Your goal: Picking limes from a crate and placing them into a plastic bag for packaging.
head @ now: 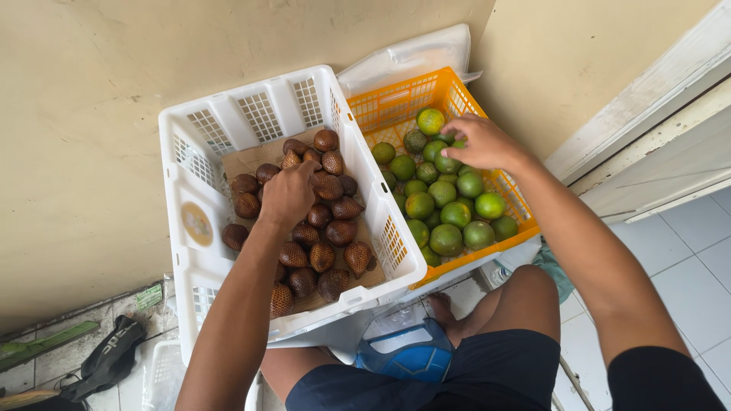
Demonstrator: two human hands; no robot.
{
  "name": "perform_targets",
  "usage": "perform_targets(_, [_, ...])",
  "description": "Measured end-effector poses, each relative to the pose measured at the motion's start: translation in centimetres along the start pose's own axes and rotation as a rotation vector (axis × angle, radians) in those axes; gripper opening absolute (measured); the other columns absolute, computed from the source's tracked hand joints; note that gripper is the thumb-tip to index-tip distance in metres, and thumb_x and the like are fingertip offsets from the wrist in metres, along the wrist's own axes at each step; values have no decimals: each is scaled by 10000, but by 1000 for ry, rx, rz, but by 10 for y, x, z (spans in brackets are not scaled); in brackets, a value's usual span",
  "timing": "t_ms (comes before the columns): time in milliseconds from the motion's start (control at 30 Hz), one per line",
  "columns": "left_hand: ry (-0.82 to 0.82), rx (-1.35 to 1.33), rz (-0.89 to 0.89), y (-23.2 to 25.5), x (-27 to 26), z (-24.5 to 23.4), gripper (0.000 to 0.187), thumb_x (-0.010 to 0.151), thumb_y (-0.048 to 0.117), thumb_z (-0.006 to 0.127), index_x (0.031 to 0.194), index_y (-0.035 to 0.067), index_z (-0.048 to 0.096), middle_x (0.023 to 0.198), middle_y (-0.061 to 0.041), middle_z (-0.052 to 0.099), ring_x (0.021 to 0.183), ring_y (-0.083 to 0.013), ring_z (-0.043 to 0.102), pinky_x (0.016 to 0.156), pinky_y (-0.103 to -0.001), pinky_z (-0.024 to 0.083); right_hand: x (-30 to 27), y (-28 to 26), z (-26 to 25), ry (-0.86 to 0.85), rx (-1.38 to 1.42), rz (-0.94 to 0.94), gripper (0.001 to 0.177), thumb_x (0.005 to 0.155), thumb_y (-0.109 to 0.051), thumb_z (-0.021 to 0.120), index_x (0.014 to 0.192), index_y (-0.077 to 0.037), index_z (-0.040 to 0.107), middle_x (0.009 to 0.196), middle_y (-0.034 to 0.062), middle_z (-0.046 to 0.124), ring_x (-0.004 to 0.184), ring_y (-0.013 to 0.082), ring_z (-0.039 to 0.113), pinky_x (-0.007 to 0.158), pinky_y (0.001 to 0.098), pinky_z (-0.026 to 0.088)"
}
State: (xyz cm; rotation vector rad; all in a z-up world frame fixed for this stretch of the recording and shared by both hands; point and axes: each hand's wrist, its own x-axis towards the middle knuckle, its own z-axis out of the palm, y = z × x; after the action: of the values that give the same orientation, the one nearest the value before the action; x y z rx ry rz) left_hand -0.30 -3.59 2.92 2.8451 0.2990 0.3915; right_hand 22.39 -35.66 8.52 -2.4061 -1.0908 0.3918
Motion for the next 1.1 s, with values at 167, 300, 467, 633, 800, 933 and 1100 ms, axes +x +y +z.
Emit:
perform_targets(167, [3, -38, 69, 18, -8, -24, 532, 899, -99, 369, 1317, 101, 630, 1100, -109, 700, 1018, -348, 713, 716, -480, 644, 76, 56, 39, 154, -4, 99, 688, 847, -307, 806, 1470, -157, 555, 1483, 211, 425, 1401, 444, 440, 1146, 518, 413])
perform_targets(300, [32, 42, 158, 28, -4, -36, 555, 837, -126, 405, 1303, 70, 635, 1217, -133, 627, 1130, -372, 658, 732, -505, 651, 114, 78, 74, 113, -17, 159, 678, 864, -318, 764, 1501, -298, 534, 1551, 188, 422, 1451, 431, 405, 1187, 518, 373])
perform_targets(467, [22, 91, 218, 24, 2, -27, 555, 805, -122, 417, 1277, 60, 646, 1221, -114, 587, 1107, -342, 665, 715, -461, 658, 125, 90, 94, 188, -114, 162, 503, 893, -315, 736, 1373, -352, 589, 1438, 60, 495, 1349, 370, 506, 1080, 518, 453])
perform_targets(633, [-21, 113, 219, 29, 2, -31, 562, 800, -143, 409, 1257, 71, 658, 1217, -104, 582, 1099, -306, 680, 686, -396, 661, 102, 73, 71, 324, -8, 90, 484, 871, -277, 756, 1337, -275, 624, 1342, 106, 507, 1301, 402, 510, 1054, 499, 466])
perform_targets(800, [67, 114, 232, 31, 2, -27, 398, 897, -13, 491, 1235, 85, 675, 1234, -83, 578, 1060, -325, 693, 633, -430, 653, 57, 67, 33, 300, 43, 26, 217, 958, -334, 620, 1079, -193, 732, 853, 207, 712, 791, 411, 691, 694, 463, 530])
perform_targets(933, [71, 114, 266, 30, -1, -24, 328, 947, 33, 500, 1224, 75, 670, 1237, -81, 565, 1041, -331, 696, 636, -447, 654, -16, 37, 0, 132, -26, -63, 225, 943, -233, 645, 1071, -98, 773, 650, 243, 680, 420, 254, 526, 519, 408, 481])
perform_targets(1100, [41, 119, 232, 24, -2, -10, 282, 988, 103, 511, 1220, 119, 670, 1260, -46, 548, 1107, -288, 681, 677, -400, 661, -88, -11, -37, -400, -146, 212, 404, 900, -297, 701, 1263, -128, 752, 1185, 197, 756, 792, 317, 767, 801, 449, 615])
